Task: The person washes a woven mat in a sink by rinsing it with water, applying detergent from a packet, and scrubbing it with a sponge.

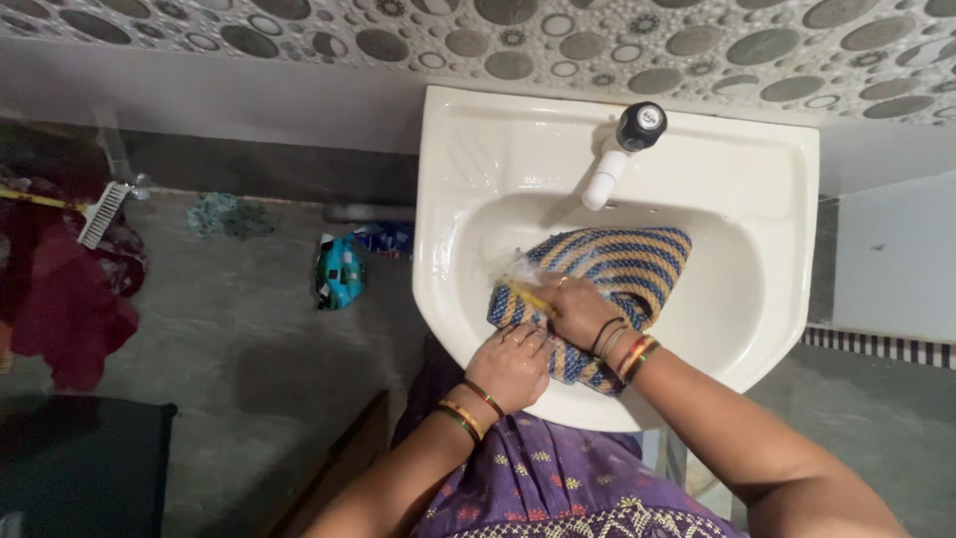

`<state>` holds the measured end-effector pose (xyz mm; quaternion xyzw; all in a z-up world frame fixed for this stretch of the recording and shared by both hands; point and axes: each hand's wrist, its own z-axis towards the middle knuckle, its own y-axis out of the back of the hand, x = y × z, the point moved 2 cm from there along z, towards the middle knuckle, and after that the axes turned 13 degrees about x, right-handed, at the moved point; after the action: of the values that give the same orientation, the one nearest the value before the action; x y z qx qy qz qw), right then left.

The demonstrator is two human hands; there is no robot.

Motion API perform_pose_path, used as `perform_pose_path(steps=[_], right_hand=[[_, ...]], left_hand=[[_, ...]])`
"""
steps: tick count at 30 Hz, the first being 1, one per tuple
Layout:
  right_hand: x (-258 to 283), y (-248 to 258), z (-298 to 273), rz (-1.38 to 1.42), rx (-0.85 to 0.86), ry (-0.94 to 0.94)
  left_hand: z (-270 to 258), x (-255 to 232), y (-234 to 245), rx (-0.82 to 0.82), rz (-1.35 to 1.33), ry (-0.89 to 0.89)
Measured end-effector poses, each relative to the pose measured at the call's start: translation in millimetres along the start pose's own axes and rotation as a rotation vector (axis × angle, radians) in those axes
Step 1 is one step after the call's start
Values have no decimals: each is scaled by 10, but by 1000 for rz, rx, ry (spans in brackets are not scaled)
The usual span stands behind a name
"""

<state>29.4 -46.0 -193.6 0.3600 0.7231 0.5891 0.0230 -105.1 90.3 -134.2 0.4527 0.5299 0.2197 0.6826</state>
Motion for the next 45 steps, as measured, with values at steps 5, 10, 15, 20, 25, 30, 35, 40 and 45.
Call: perform_pose_path(steps=[5,10,15,20,25,30,35,40,45], right_hand=[[-284,510,206,-319,-63,-345],[228,203,86,246,118,-105],[354,219,-288,237,-82,267],[-338,281,20,-242,148,-337],[-579,314,-96,-463,-31,-564],[-427,101,-72,-190,46,-556],[220,93,-254,312,27,-212],[500,325,-1045,196,-89,100],[-458,720,-1320,70,-38,-445]], left_hand=[[32,-11,79,-13,32,-4],[-17,-28,98,-103,23,-38],[-37,-32,93,-96,48,-39],[-30,-9,71,-130,-16,-36],[-6,-19,68,-73,-24,19],[34,-2,39,-75,-23,166],[42,0,44,-78,-23,200],[30,-20,57,-63,8,197],[21,-65,53,-8,17,271]])
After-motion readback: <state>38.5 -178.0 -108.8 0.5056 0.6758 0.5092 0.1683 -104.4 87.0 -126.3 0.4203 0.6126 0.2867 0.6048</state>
